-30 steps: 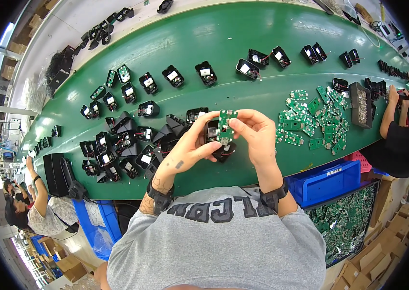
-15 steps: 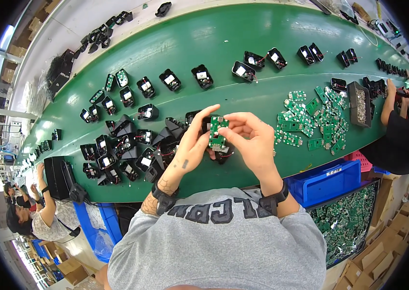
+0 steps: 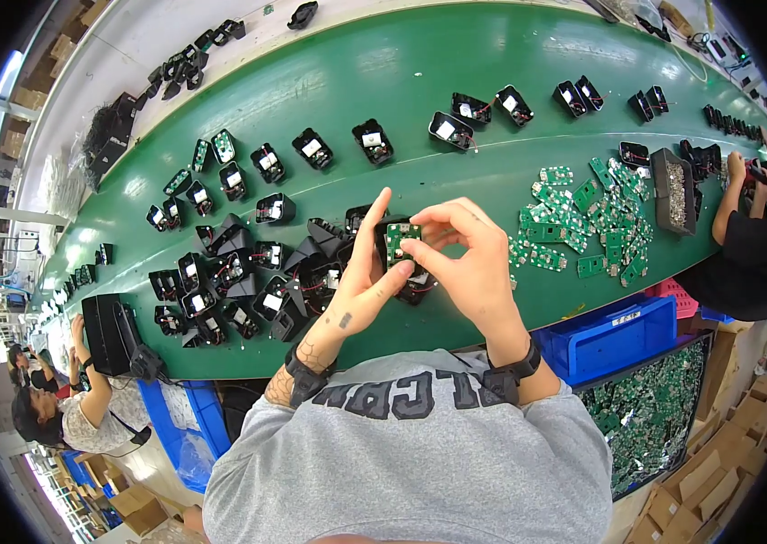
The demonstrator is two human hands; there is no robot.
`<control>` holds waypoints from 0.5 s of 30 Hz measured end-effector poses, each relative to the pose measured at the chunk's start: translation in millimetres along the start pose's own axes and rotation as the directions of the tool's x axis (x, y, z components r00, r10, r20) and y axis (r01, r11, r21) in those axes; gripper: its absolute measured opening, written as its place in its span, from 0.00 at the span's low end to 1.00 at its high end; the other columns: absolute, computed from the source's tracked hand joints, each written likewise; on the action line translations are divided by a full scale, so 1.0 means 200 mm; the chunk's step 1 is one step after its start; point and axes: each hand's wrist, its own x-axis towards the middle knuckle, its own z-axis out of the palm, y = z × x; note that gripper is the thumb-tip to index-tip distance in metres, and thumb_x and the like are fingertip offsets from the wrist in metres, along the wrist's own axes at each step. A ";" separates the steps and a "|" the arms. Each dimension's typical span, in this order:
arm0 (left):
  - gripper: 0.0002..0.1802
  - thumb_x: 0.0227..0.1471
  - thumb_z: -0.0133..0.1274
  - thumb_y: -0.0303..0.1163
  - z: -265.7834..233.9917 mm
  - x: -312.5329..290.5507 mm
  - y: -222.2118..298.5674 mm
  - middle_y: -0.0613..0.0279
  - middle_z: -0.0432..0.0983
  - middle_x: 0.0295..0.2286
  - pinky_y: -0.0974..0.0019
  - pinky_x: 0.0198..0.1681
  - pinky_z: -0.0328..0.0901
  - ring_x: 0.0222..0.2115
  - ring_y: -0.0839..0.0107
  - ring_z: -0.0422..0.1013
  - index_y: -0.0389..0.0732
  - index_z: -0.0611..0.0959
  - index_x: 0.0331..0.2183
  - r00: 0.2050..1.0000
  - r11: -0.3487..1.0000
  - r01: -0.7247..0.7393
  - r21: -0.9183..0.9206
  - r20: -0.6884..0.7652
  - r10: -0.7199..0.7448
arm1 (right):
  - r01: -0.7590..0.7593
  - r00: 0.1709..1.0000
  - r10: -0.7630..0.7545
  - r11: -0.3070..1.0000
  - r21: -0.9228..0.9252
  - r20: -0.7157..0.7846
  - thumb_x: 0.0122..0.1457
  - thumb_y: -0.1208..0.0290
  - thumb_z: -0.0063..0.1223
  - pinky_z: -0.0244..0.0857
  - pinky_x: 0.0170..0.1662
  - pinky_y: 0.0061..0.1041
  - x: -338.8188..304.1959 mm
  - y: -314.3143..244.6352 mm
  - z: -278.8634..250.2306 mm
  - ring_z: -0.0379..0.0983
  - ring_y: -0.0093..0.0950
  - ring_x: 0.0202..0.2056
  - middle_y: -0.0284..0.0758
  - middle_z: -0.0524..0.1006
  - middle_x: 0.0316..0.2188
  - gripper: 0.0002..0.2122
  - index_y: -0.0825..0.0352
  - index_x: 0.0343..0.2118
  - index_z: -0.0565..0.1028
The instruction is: The person picks up a black plastic housing and a green circuit board, fits the board into the housing, and presses it into place. After assembling the unit, the person places it onto the green conveyor belt and reaches for more components.
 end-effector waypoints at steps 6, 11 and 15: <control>0.46 0.55 0.49 0.22 -0.02 0.02 0.00 0.59 0.64 0.51 0.68 0.53 0.59 0.48 0.72 0.64 0.48 0.41 0.65 0.999 0.997 0.021 0.071 0.041 -0.024 | -0.268 0.959 0.201 0.876 0.402 0.201 0.54 0.80 0.56 0.68 0.48 0.23 0.01 0.09 -0.02 0.72 0.22 0.45 0.35 0.74 0.46 0.15 0.70 0.46 0.75; 0.46 0.54 0.48 0.19 -0.02 0.01 0.05 0.61 0.61 0.54 0.68 0.53 0.58 0.50 0.73 0.62 0.49 0.41 0.65 0.977 0.965 0.195 -0.175 0.124 -0.175 | -0.290 0.950 0.220 0.883 0.370 0.220 0.53 0.80 0.58 0.69 0.44 0.21 0.01 0.09 -0.05 0.75 0.21 0.39 0.36 0.76 0.43 0.18 0.68 0.49 0.75; 0.45 0.54 0.46 0.18 -0.01 0.02 0.06 0.60 0.54 0.58 0.68 0.56 0.57 0.54 0.71 0.58 0.49 0.42 0.65 0.985 0.992 0.099 -0.078 0.148 -0.086 | -0.298 0.936 0.200 0.889 0.348 0.290 0.52 0.83 0.57 0.69 0.47 0.22 0.03 0.08 -0.08 0.74 0.24 0.44 0.38 0.75 0.46 0.19 0.74 0.50 0.73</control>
